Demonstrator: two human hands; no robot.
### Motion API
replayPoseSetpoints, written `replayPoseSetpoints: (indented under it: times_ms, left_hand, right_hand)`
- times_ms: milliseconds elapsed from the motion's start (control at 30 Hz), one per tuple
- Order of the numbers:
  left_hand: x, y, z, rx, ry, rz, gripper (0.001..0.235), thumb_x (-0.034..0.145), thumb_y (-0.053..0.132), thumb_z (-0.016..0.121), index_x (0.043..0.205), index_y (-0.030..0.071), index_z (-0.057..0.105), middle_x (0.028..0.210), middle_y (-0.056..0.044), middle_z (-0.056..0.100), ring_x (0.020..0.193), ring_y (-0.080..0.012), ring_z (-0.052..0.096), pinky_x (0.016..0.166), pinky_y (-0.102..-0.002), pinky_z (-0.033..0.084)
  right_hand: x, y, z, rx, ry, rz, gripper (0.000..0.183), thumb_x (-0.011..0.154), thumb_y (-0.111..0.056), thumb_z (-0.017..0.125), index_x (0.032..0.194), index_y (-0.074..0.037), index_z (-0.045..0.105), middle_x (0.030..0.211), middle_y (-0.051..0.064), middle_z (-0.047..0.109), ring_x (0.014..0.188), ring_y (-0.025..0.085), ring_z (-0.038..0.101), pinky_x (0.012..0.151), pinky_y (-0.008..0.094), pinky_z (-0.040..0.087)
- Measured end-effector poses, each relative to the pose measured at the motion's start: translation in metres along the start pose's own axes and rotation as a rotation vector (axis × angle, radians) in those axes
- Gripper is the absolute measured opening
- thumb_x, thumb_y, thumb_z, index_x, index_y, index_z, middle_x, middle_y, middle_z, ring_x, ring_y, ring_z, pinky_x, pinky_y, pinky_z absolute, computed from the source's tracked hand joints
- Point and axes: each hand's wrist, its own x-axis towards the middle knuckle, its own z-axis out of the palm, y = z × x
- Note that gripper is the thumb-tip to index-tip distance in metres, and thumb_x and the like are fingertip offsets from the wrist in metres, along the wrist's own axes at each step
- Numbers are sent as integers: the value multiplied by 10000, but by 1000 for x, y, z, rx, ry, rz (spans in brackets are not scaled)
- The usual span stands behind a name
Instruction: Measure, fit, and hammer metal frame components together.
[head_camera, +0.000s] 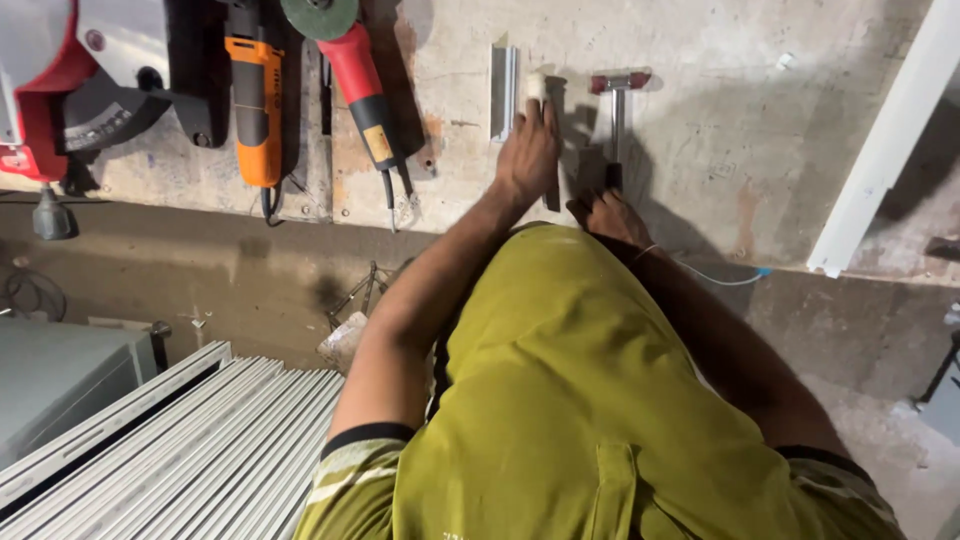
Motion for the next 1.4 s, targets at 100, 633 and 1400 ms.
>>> replayPoseSetpoints:
  times_ms: [100,633,1400]
  left_hand:
    - [27,15,0,810,-416,175,1184,581,597,822,1400,-183,473,1504,-286,407,1251,-376,518,987,-452,532]
    - [-3,-45,-101,-900,286,-21,294,1043,150,723,1257,-2,590,1023,-104,737,946,-142,723,826,-294,625]
    - [0,-62,-82,-582,30,173,374,995,81,745,1303,62,534,1215,-60,716,1161,-190,688,969,-330,615]
  right_hand:
    - [-11,-1,19,274,246,28,278,947,-188,588,1142,-44,725,1137,150,643,1089,356,586,919,440,461]
    - [-205,20,-8,351,-47,633,191,791,-130,710,958,-86,793,1052,125,758,1009,336,688,914,458,543]
    - [-43,4,-68,688,343,592,315,928,-275,807,1106,-27,726,1064,148,726,902,265,734,780,390,572]
